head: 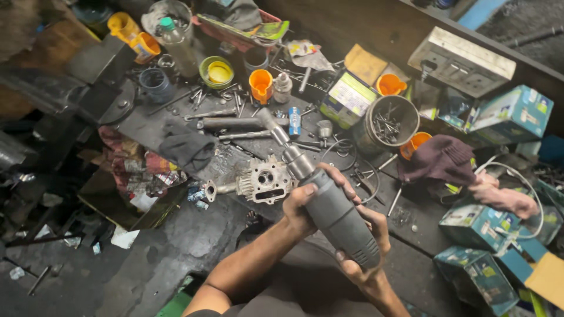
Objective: The person cleans a metal engine part by hand using a small tool to scrape and remove residue from various surfaces. They then use a power drill with a wire brush attachment to clean the interior and exterior of the part.
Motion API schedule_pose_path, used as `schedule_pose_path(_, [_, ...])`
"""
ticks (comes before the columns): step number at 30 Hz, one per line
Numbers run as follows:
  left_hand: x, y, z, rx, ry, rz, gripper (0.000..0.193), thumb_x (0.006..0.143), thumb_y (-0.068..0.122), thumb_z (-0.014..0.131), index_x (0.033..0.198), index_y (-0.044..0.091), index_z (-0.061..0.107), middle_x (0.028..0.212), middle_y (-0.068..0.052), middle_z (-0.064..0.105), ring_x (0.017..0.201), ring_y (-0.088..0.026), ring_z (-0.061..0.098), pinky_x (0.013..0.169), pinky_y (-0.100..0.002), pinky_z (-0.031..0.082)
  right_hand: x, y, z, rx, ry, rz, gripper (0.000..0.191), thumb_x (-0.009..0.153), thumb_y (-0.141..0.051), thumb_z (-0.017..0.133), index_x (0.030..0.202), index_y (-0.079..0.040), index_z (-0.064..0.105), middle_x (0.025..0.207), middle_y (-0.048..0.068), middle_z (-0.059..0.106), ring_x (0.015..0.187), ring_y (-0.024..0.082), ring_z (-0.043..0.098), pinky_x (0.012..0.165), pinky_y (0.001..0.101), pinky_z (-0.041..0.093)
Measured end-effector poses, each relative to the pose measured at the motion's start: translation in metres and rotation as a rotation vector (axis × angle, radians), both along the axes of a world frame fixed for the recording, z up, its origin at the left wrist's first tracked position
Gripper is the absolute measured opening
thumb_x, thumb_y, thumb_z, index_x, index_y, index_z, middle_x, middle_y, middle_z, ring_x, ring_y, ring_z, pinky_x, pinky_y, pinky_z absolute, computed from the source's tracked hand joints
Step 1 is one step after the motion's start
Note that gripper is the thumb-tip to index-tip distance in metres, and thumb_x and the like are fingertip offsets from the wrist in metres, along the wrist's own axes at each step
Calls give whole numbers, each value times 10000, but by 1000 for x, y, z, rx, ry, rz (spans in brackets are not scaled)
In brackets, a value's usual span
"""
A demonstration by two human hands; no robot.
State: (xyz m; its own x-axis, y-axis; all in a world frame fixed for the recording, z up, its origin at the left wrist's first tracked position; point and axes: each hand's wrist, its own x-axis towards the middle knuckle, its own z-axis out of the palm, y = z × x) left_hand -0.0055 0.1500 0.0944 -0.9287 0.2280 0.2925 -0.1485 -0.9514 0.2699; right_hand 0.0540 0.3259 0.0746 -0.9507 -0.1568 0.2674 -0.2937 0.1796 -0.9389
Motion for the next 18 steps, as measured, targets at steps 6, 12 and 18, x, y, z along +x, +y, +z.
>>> schedule_pose_path(6, [2,9,-4,44,-52,75,549,900,457,629,1201,3,560,1068,-211,662,1040,-353,682,1006,-504,549,-2,9,20,-50,-163,142,864,664,-23,734,1444,-58,362,1253,157,572,1083,203,625,885,341,544])
schedule_pose_path(12, [16,31,-9,-17,-32,104,529,909,427,653,1167,-25,559,1028,-225,654,1012,-337,675,981,-486,548,3,33,33,35,-311,176,894,631,5,859,1373,-85,368,1151,125,597,997,214,666,772,349,574])
schedule_pose_path(18, [33,50,-14,9,-22,162,532,914,421,659,1151,-46,562,1033,-222,656,995,-320,681,1013,-481,557,10,53,13,27,-152,214,961,594,-18,892,1398,-60,367,1276,114,545,1128,221,627,908,354,552])
